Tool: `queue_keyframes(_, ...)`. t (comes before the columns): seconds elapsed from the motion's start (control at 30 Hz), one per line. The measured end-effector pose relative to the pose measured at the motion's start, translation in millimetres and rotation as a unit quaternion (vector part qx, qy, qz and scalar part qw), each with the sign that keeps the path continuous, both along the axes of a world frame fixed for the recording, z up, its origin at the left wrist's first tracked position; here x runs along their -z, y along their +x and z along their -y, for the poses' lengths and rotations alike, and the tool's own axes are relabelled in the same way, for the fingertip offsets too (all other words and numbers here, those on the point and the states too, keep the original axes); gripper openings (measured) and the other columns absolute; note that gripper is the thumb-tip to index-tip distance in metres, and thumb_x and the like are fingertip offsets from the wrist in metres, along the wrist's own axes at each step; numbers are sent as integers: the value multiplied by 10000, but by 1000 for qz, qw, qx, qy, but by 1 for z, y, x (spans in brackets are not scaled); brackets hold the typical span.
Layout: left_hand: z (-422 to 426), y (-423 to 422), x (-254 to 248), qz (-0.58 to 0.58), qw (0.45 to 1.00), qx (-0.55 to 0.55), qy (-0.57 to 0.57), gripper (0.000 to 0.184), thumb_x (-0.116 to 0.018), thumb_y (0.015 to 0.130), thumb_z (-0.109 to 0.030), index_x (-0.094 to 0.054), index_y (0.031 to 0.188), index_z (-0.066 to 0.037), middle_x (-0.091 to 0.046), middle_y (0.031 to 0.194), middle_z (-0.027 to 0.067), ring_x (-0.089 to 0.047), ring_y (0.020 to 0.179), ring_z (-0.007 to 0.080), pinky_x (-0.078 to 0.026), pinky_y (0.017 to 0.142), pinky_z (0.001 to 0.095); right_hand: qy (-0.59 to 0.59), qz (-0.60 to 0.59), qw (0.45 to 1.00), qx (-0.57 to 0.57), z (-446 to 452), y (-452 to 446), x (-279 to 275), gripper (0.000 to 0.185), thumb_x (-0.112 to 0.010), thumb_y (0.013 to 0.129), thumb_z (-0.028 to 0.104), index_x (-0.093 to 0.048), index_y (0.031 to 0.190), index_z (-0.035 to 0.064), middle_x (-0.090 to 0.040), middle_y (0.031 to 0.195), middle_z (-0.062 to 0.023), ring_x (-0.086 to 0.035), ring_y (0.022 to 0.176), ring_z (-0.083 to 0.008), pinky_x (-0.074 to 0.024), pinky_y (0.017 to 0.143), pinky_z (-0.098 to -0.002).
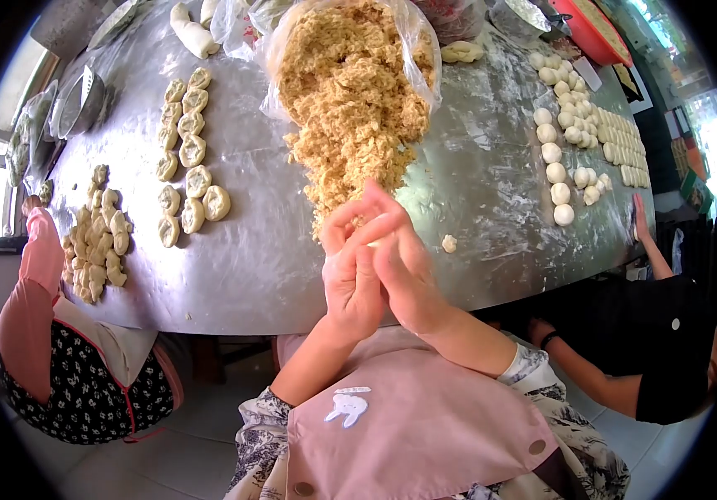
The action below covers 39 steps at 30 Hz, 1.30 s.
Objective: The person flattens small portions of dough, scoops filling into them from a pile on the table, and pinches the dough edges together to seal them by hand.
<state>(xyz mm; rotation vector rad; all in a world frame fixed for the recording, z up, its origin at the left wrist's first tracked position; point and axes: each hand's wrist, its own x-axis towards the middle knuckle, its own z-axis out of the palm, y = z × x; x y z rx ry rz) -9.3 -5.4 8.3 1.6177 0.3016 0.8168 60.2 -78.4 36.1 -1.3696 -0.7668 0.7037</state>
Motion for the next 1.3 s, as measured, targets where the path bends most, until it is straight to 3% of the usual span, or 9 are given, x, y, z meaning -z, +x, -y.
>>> queue_keyframes(0.13,2,3,-5,-8,998,11,-54,885,-88,907,-684,-417,1361,0,-159,1493,160,-318,1285,244,-279,1065,372,-72,-54,992,84,-6,1,1,328,-475,1005,297,-558,1006,-20,-647,962,-124,-625,917,-179,-485,763,-302)
queue_keyframes(0.27,1,7,-11,25,966,29,-255,1118,-85,762,-864,-88,1517,-39,-11,1579,157,-101,1436,276,-135,1150,411,-37,66,987,140,-7,11,-3,279,-454,1012,196,-570,841,9,-691,845,-129,-628,709,-125,-487,629,-274)
queue_keyframes(0.4,-5,13,-11,-8,948,73,-308,1100,-136,769,-854,-101,1517,-49,-92,1571,133,-133,1441,271,-140,1157,415,44,293,945,137,-12,7,13,254,-468,997,141,-518,1185,-22,-647,1124,-182,-659,882,-195,-495,838,-294)
queue_keyframes(0.57,8,3,-5,-91,954,118,-259,938,-146,879,-740,-289,1448,-9,-376,1434,135,-362,1309,224,-290,1071,353,-71,201,975,69,-10,38,21,686,-307,993,461,-158,1486,7,-29,1559,-251,44,1442,-427,32,1113,-581)
queue_keyframes(0.77,17,21,-17,26,943,24,-331,590,-338,1024,-446,-392,1382,20,-494,1354,99,-498,1190,178,-415,986,311,-17,192,978,77,-17,21,9,851,-199,959,622,-78,1484,-37,11,1557,-252,-15,1448,-382,-27,1152,-467)
queue_keyframes(0.87,9,18,-8,-30,917,-71,-390,492,-387,1024,-394,-632,909,18,-650,904,123,-600,868,186,-472,818,307,51,96,993,41,-16,14,7,847,-213,960,621,-29,1489,-15,84,1549,-245,21,1444,-375,-31,1147,-480)
queue_keyframes(1.1,-15,16,-25,79,868,-181,-456,542,-365,1026,-404,-334,585,-89,-369,593,55,-451,598,203,-408,618,339,8,58,998,28,-5,-15,25,641,-439,991,430,-240,1405,-17,-279,1441,-245,-267,1361,-362,-219,1109,-435)
queue_keyframes(1.2,-20,6,1,69,927,-105,-354,624,-344,980,-571,-543,759,-23,-583,869,142,-510,1166,304,-331,1037,408,-5,-2,1000,21,-6,-17,23,498,-457,1001,364,-372,1320,-9,-471,1281,-198,-451,1224,-289,-351,1024,-373)
queue_keyframes(1.3,-14,14,-43,214,787,-44,-577,775,-346,924,-663,-555,1203,29,-553,1271,181,-288,1397,306,-143,1150,432,-33,-14,999,33,-1,-4,16,349,-427,1023,305,-487,1204,12,-588,1075,-135,-569,980,-199,-450,872,-319)
